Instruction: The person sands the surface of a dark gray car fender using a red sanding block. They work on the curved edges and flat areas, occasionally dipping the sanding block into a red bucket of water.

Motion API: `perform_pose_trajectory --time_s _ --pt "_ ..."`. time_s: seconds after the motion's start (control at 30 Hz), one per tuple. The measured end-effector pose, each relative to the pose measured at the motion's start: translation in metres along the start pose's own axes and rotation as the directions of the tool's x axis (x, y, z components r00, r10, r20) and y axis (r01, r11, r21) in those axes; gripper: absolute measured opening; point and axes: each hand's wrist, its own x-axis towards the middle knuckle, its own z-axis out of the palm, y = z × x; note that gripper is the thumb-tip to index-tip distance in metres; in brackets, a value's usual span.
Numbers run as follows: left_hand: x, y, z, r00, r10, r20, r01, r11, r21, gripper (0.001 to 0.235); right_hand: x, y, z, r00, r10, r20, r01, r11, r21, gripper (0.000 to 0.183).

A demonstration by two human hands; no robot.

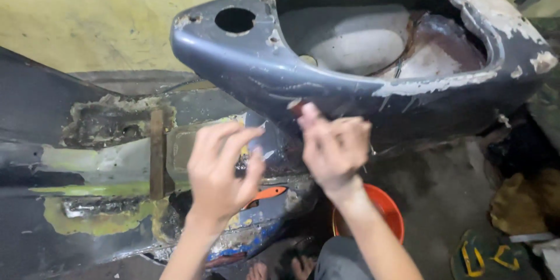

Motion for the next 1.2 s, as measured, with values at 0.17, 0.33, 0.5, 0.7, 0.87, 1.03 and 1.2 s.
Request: perform_pose_trajectory --time_s 0.17,0.33,0.5,0.7,0.87,1.03,1.2 --pt "0.02 0.026 0.036 0.988 -0.152 -0.003 0.149 0.972 -0.181 0.023 0.003 0.014 0.001 0.991 0.062 -0.122 -0.056 0.997 0.053 0.013" --pt "0.021 0.038 0.039 0.927 -0.372 -0.051 0.322 0.857 -0.402 0.028 -0.012 -0.014 0.02 0.985 0.148 -0.088 -0.139 0.986 0.096 0.016" --pt "0.024 0.033 0.043 0.722 -0.679 0.137 0.578 0.481 -0.659 0.027 0.007 -0.018 0.0 0.928 0.355 0.112 -0.371 0.862 0.345 0.01" --pt "0.037 0.033 0.039 0.804 -0.544 0.242 0.544 0.507 -0.669 0.019 0.007 -0.013 -0.02 0.839 0.495 0.224 -0.543 0.768 0.339 0.004" --pt "0.043 0.05 0.039 0.942 -0.331 0.055 0.314 0.809 -0.496 0.026 0.013 -0.01 -0.019 0.923 0.335 0.187 -0.375 0.892 0.252 0.01" --pt "0.042 0.059 0.041 0.985 -0.17 -0.033 0.151 0.936 -0.319 0.031 0.02 -0.012 -0.023 0.933 0.298 0.203 -0.343 0.905 0.249 0.015" --pt "0.035 0.051 0.054 0.974 -0.044 -0.223 0.049 0.999 0.018 0.019 0.025 -0.014 -0.026 0.928 0.315 0.199 -0.354 0.914 0.201 0.012"
